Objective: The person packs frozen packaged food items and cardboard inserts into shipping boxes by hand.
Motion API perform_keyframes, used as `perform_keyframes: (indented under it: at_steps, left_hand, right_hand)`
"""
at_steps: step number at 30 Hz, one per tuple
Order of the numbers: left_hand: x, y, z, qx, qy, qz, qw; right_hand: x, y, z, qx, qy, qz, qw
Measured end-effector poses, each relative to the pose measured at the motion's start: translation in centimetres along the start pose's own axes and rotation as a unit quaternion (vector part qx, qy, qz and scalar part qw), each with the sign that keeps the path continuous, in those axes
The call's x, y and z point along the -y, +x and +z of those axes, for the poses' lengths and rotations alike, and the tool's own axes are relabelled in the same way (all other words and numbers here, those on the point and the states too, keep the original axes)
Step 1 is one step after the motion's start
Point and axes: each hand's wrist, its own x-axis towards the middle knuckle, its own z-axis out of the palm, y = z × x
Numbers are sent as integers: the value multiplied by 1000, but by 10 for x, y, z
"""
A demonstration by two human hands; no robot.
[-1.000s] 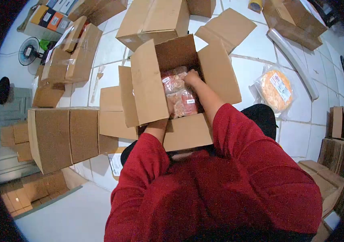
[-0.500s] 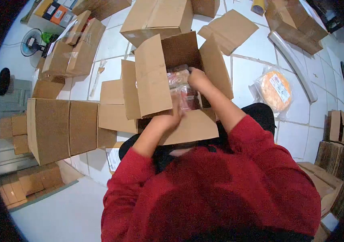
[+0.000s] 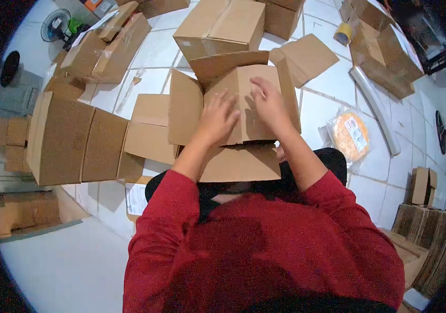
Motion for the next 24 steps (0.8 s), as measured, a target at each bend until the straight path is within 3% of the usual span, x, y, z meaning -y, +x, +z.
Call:
perform_keyframes:
  at_steps: [1, 3, 4, 8, 12, 14, 15, 18, 20, 22, 24]
  left_hand:
    - [-8, 0, 7, 19, 134, -16, 991]
    - [-11, 5, 21, 20, 136, -59, 989]
    - [-11, 10, 27, 28, 147, -97, 984]
    - [-8, 26, 50, 42, 31, -138, 989]
    - [1, 22, 60, 1, -10, -154, 988]
    - [18, 23, 62, -34, -39, -141, 989]
    - [22, 20, 56, -52, -57, -124, 989]
    - [34, 18, 62, -48, -85, -86, 992]
    - [34, 21, 62, -33, -95, -64, 993]
    - [10, 19, 50, 67, -49, -171, 982]
    - [-9, 17, 47, 95, 6, -169, 981]
  right_hand:
    - [-12, 0, 7, 6, -7, -4, 1000]
    - [-21, -3, 19, 57, -210, 69, 974]
    - [-33, -4, 30, 28, -232, 61, 970]
    - [-9, -13, 19, -71, -399, 50, 913]
    - [-21, -9, 18, 1, -307, 116, 944]
    - [-24, -11, 31, 43, -173, 109, 978]
    - [-10, -10, 28, 112, -48, 157, 980]
    - [-28, -16, 61, 11, -177, 88, 980]
    - [-26, -13, 58, 2, -189, 97, 977]
    - [-30, -14, 55, -17, -220, 83, 972]
    - [-43, -12, 51, -12, -229, 80, 970]
